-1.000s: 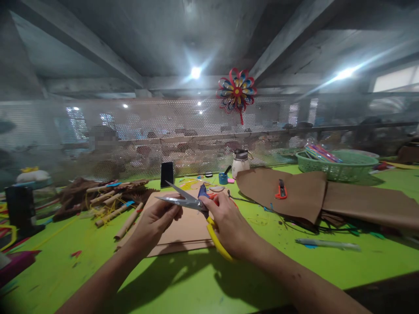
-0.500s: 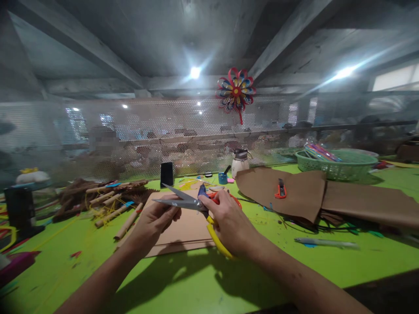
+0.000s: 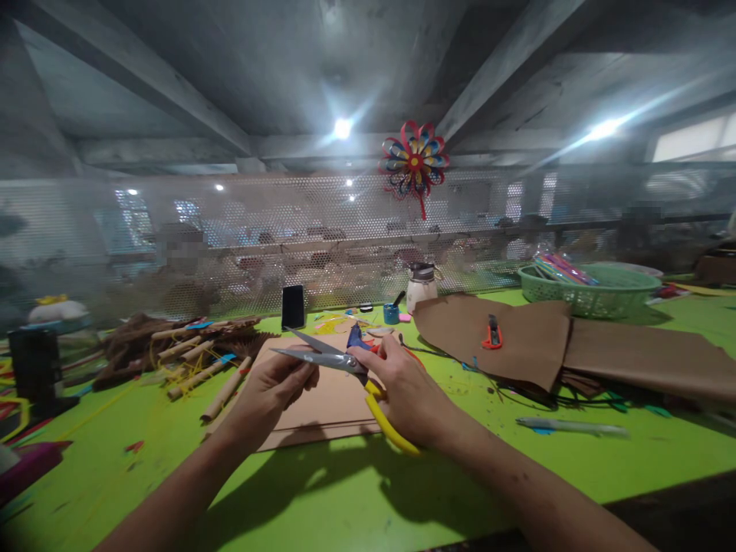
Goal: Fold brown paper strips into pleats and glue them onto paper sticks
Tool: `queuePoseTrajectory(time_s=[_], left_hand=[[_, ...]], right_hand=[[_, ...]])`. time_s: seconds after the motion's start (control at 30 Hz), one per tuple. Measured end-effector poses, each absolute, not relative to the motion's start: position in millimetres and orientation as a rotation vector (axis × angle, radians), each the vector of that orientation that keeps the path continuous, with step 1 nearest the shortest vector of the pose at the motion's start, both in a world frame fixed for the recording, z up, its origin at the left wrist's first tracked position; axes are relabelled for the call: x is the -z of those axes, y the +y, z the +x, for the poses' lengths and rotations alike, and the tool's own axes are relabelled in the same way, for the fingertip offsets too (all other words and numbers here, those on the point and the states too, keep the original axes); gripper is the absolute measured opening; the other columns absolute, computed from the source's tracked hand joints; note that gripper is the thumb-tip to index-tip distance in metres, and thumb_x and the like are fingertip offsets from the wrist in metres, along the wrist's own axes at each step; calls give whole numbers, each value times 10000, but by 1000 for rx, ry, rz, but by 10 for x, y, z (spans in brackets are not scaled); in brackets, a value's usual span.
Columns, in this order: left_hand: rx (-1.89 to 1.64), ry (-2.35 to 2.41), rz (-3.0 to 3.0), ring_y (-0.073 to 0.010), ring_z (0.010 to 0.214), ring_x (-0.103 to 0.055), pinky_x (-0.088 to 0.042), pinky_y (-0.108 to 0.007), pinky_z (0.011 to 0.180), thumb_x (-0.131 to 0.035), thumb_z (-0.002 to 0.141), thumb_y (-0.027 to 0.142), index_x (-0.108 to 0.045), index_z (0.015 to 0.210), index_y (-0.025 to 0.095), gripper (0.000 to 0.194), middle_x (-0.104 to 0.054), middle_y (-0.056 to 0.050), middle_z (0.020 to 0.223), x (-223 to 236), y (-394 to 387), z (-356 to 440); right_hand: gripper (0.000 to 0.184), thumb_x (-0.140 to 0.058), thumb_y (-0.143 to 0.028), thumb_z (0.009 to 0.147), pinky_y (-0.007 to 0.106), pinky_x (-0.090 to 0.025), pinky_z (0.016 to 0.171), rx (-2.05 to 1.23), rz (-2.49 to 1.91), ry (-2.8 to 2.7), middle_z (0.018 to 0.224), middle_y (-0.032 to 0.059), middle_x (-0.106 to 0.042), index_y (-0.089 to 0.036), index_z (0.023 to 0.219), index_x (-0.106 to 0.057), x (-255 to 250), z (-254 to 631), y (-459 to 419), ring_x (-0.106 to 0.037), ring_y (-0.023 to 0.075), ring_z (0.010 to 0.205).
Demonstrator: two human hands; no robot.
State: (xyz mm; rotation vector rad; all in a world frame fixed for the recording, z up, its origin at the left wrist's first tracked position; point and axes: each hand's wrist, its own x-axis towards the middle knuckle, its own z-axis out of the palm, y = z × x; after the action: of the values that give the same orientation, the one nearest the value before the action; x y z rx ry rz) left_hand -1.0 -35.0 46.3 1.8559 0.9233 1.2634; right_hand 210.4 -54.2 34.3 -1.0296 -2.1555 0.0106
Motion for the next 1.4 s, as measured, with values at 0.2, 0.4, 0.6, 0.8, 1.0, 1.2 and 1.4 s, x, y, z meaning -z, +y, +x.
queuePoseTrajectory(time_s=[0.2, 0.4, 0.6, 0.8, 1.0, 1.2, 1.4], left_hand=[[-1240, 938, 1841, -73, 511, -377, -296, -200, 463, -551, 769, 347, -549, 711, 154, 201, -506, 9, 610, -464, -355, -11], [-1222, 955, 1817, -65, 495, -359, -270, -197, 448, -554, 769, 344, -540, 685, 151, 210, -504, 12, 608, -461, -360, -6], [-1237, 927, 1772, -71, 493, -368, -274, -203, 454, -568, 753, 357, -542, 653, 155, 226, -499, 14, 574, -494, -385, 17], [-1262, 928, 1753, -75, 488, -370, -276, -204, 452, -590, 731, 351, -564, 644, 150, 221, -496, 16, 546, -500, -386, 10], [-1234, 925, 1736, -67, 479, -360, -267, -199, 444, -594, 729, 335, -565, 649, 148, 206, -499, 17, 559, -472, -369, 23], [-1224, 936, 1733, -58, 462, -340, -245, -195, 426, -590, 734, 332, -547, 620, 144, 224, -496, 17, 562, -468, -376, 32], [-1215, 949, 1743, -61, 463, -350, -251, -194, 424, -590, 728, 343, -557, 617, 143, 231, -504, 11, 561, -489, -395, 32]], right_hand=[[700, -447, 23, 638, 351, -447, 808, 29, -1034, -2186, 1013, 71, -442, -267, 1274, -411, -358, 2125, -556, -459, 176, 912], [719, -441, 18, 626, 368, -454, 790, 84, -1055, -2214, 1050, 92, -454, -258, 1288, -389, -346, 2142, -533, -472, 207, 959], [691, -441, 12, 629, 393, -448, 806, 168, -1063, -2210, 1060, 96, -478, -250, 1268, -400, -337, 2134, -535, -476, 227, 986], [691, -466, -3, 653, 396, -431, 847, 178, -1048, -2209, 1071, 99, -472, -244, 1293, -371, -325, 2121, -517, -474, 228, 995], [720, -470, 10, 631, 405, -413, 887, 130, -1025, -2196, 1076, 99, -453, -236, 1300, -365, -297, 2116, -483, -447, 227, 1036], [676, -467, -4, 646, 390, -431, 876, 87, -1044, -2212, 1078, 102, -453, -228, 1279, -390, -299, 2119, -494, -450, 223, 1036], [675, -440, 20, 644, 399, -434, 860, 108, -1032, -2222, 1073, 97, -474, -241, 1266, -396, -317, 2127, -514, -467, 215, 1012]])
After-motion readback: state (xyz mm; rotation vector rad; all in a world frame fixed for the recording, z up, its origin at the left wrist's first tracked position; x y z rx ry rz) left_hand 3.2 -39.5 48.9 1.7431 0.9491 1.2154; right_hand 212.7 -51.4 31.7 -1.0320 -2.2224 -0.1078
